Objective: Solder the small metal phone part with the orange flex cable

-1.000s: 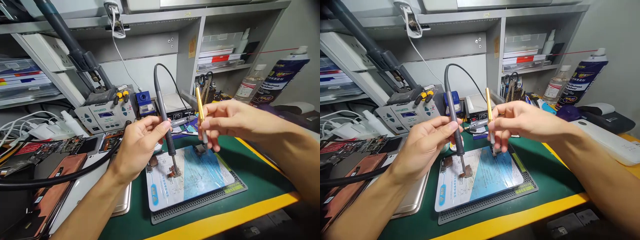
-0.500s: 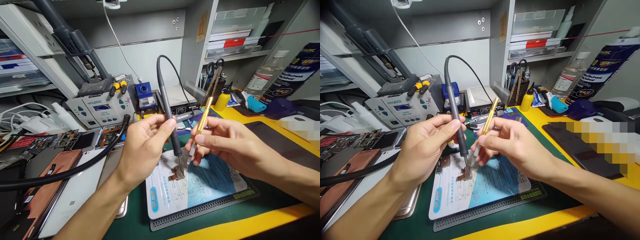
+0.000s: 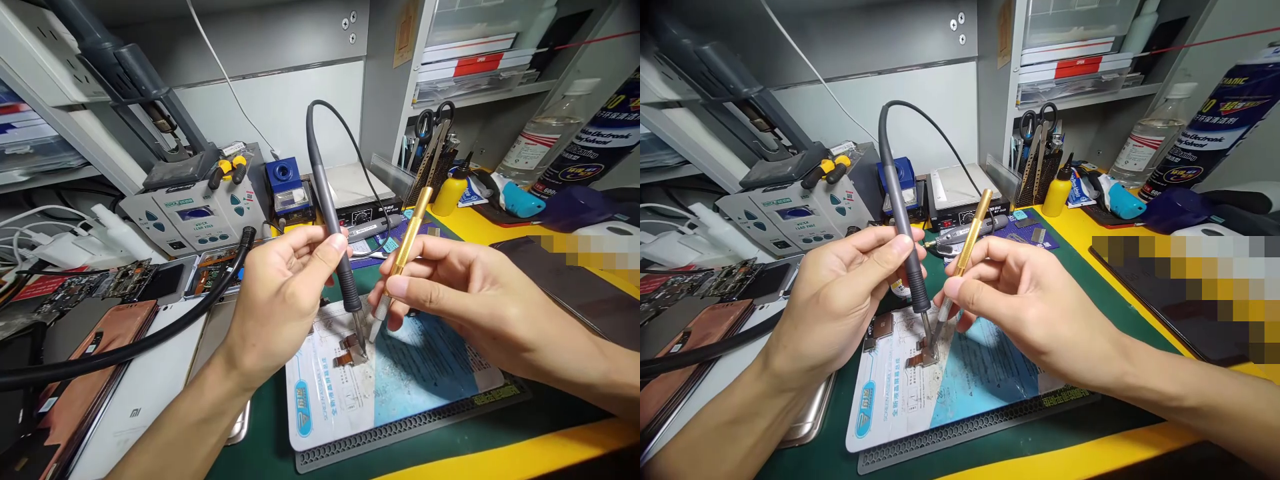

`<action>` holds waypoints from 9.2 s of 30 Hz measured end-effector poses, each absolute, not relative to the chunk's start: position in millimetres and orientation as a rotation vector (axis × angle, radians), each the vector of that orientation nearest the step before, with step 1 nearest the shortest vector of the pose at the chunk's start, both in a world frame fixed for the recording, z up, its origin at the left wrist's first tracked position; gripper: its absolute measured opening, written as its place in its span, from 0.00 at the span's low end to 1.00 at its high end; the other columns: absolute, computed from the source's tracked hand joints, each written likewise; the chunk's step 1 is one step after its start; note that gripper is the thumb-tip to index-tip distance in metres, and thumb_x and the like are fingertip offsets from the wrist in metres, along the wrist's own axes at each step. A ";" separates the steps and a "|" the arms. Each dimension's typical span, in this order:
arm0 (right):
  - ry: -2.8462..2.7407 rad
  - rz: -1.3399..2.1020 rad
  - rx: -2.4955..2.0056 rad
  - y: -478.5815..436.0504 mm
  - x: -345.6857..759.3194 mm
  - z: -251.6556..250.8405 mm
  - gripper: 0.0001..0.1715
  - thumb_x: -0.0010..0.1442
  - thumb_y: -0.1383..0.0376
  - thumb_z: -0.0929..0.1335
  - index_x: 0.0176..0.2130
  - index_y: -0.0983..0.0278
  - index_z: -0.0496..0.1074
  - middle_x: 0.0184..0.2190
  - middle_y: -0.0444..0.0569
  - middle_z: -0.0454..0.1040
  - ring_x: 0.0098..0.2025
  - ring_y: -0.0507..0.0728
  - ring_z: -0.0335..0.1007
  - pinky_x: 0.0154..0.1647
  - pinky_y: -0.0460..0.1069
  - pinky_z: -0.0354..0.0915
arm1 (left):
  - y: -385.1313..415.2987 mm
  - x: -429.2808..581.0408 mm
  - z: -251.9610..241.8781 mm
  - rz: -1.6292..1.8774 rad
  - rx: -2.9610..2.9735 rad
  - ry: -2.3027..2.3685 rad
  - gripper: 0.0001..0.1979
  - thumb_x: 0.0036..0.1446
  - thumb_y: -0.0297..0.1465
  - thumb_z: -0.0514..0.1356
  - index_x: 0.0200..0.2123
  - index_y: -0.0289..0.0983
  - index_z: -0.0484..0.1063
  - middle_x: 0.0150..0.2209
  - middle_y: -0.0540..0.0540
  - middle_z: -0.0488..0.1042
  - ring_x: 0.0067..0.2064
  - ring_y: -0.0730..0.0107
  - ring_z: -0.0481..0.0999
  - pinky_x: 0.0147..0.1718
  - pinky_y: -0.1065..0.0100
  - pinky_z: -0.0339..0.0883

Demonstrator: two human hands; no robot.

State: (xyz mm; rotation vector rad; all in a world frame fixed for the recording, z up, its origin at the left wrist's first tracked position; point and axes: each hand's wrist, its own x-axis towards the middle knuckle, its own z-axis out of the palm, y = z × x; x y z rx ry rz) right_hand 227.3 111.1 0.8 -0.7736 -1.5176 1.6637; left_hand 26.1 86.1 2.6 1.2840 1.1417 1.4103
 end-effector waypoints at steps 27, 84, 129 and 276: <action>-1.562 1.594 -0.788 99.3 225.3 2.6 0.12 0.55 0.66 0.81 0.36 0.61 0.78 0.30 0.44 0.80 0.31 0.52 0.77 0.34 0.43 0.76 | 88.7 30.2 1.9 1.478 1.207 1.183 0.13 0.57 0.39 0.74 0.38 0.36 0.81 0.35 0.49 0.82 0.36 0.70 0.78 0.38 0.71 0.70; -1.788 1.243 -0.777 94.0 227.8 0.5 0.10 0.57 0.69 0.79 0.39 0.56 0.83 0.33 0.41 0.84 0.33 0.54 0.82 0.39 0.44 0.80 | 88.1 37.9 5.1 1.535 1.287 1.323 0.12 0.58 0.38 0.73 0.36 0.35 0.81 0.29 0.52 0.79 0.30 0.75 0.73 0.29 0.74 0.66; -1.910 1.038 -0.688 92.4 229.5 -2.8 0.12 0.62 0.68 0.76 0.43 0.50 0.83 0.36 0.36 0.84 0.36 0.49 0.82 0.42 0.37 0.78 | 87.4 39.0 9.5 1.544 1.258 1.313 0.12 0.58 0.37 0.73 0.35 0.33 0.80 0.26 0.56 0.76 0.28 0.81 0.70 0.26 0.80 0.63; -1.759 1.441 -0.736 94.6 227.5 4.2 0.09 0.62 0.64 0.78 0.44 0.55 0.84 0.37 0.42 0.85 0.38 0.53 0.80 0.42 0.43 0.78 | 93.3 41.4 3.0 1.503 0.981 1.105 0.06 0.66 0.26 0.61 0.39 0.32 0.79 0.35 0.47 0.80 0.34 0.71 0.78 0.34 0.71 0.71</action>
